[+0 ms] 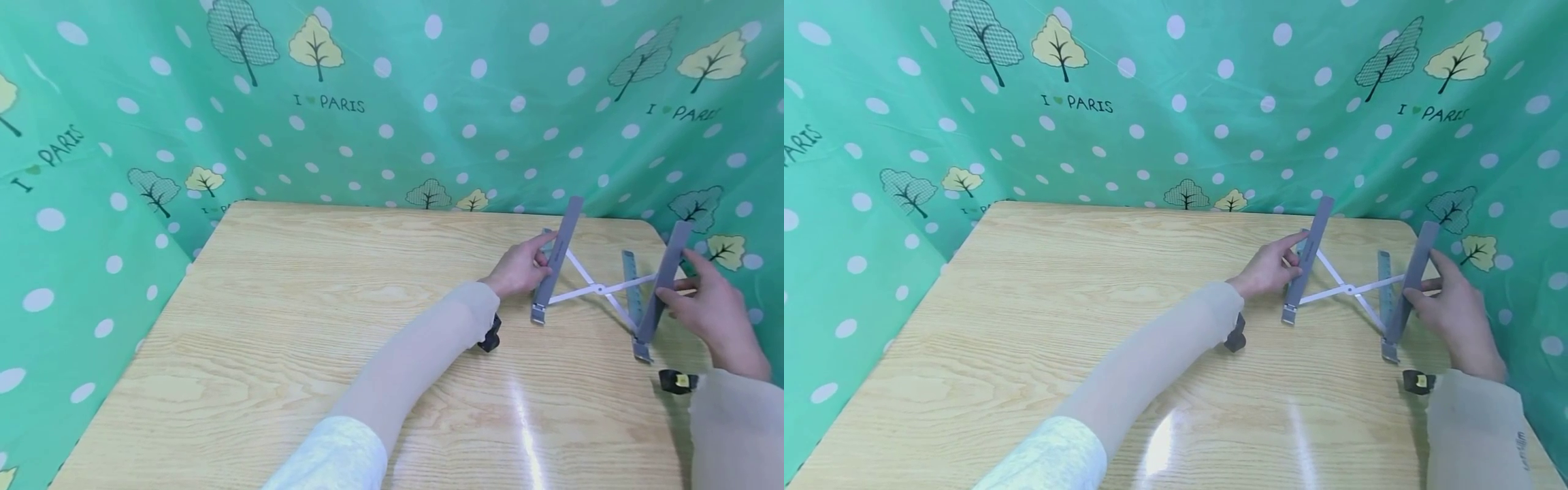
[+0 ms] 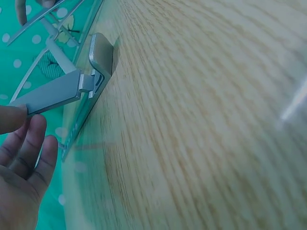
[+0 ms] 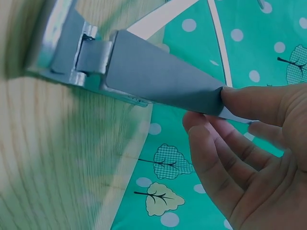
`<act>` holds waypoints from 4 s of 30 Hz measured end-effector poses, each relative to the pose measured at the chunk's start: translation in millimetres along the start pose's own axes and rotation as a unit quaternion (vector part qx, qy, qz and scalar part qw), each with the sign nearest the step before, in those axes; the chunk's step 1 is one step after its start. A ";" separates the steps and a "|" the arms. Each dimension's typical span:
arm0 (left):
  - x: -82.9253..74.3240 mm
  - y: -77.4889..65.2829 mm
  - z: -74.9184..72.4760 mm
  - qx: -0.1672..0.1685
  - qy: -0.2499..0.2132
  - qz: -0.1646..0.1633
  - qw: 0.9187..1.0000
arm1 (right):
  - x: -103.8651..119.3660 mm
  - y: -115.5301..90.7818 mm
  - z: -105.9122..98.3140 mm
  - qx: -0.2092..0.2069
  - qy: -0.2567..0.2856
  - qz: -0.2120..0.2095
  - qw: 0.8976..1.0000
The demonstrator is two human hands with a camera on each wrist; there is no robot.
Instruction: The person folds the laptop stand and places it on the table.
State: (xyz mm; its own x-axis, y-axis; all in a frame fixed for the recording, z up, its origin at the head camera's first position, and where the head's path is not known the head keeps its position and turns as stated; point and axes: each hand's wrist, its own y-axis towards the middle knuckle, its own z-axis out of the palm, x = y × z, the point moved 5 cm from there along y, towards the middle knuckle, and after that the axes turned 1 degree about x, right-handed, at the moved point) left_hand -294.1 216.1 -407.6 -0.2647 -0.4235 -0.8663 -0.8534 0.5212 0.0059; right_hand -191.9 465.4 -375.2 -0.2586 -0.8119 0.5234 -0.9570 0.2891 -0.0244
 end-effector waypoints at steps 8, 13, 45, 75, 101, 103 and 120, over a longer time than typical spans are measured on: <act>1.7 -3.4 -4.7 -0.001 0.001 0.003 1.000 | -0.9 0.8 4.5 0.005 0.024 -0.007 1.000; 0.9 -4.3 -5.6 0.004 0.001 0.009 1.000 | 0.7 -0.2 5.3 0.002 0.027 -0.017 0.999; 3.8 -8.5 -18.3 0.020 -0.008 0.022 1.000 | 14.7 -0.6 14.2 0.025 0.037 -0.056 0.997; 10.7 -11.2 -44.6 0.000 -0.005 0.037 0.999 | 39.6 -1.6 24.0 0.031 0.041 -0.101 0.994; 34.5 -44.0 -78.0 -0.017 -0.035 0.023 0.999 | 72.9 -6.9 52.3 0.060 0.083 -0.102 0.990; 36.2 -45.7 -80.3 -0.021 -0.030 0.022 0.999 | 75.7 -6.2 53.8 0.059 0.084 -0.107 0.989; 49.2 -65.2 -102.1 -0.040 -0.039 0.013 0.998 | 99.0 -3.9 65.9 0.058 0.085 -0.139 0.985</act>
State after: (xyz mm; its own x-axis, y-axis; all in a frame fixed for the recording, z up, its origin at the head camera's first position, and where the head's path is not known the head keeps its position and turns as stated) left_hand -297.3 85.6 -399.6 -0.2546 -0.3502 -0.9014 -0.8805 0.4694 0.0663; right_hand -222.4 350.5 -379.4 0.0317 -0.7518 0.6586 -0.9988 0.0003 0.0484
